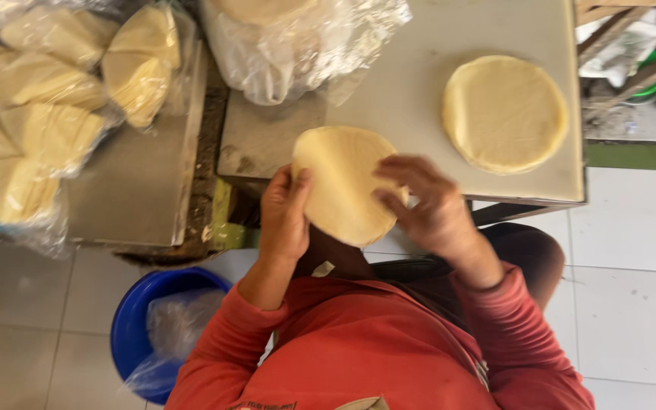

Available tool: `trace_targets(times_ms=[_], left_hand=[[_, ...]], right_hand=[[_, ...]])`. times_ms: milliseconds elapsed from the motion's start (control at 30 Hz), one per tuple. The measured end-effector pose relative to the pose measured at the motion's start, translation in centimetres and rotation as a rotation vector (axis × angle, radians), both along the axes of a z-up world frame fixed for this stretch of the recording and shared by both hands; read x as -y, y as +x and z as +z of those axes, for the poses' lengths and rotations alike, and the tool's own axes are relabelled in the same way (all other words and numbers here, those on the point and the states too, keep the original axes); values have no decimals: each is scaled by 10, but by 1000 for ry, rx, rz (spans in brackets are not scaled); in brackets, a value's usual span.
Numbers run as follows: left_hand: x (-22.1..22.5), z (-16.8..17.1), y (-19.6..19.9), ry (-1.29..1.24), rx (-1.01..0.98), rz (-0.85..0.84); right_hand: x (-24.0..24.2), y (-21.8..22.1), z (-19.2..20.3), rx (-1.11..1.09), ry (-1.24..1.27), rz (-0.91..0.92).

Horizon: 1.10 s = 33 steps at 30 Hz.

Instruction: The person separates thin round dough sheets from a stack by hand and folds each one into a triangular shape on a white cutting board.

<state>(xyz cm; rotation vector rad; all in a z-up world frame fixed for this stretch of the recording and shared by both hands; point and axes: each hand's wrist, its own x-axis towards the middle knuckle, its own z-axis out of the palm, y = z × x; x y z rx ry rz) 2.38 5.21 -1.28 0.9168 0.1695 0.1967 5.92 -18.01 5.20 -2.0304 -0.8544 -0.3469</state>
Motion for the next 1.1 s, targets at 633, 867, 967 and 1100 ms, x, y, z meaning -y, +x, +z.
trace_targets(times_ms=[633,867,967,1100], left_hand=[[1,-2,-29,-145,57,-157],[-1,2,-25,-269,-45,-247],[-1,1,-23,-284,-54,-281],[0,-4,-23,-311,-79,-282]], right_hand=[[-53,-23,-13,-117,103,73],[-51,-25,-9,-167,158,74],[-49,-25,-7,-155,140,54],[-50,-26,-5,-163,104,12]])
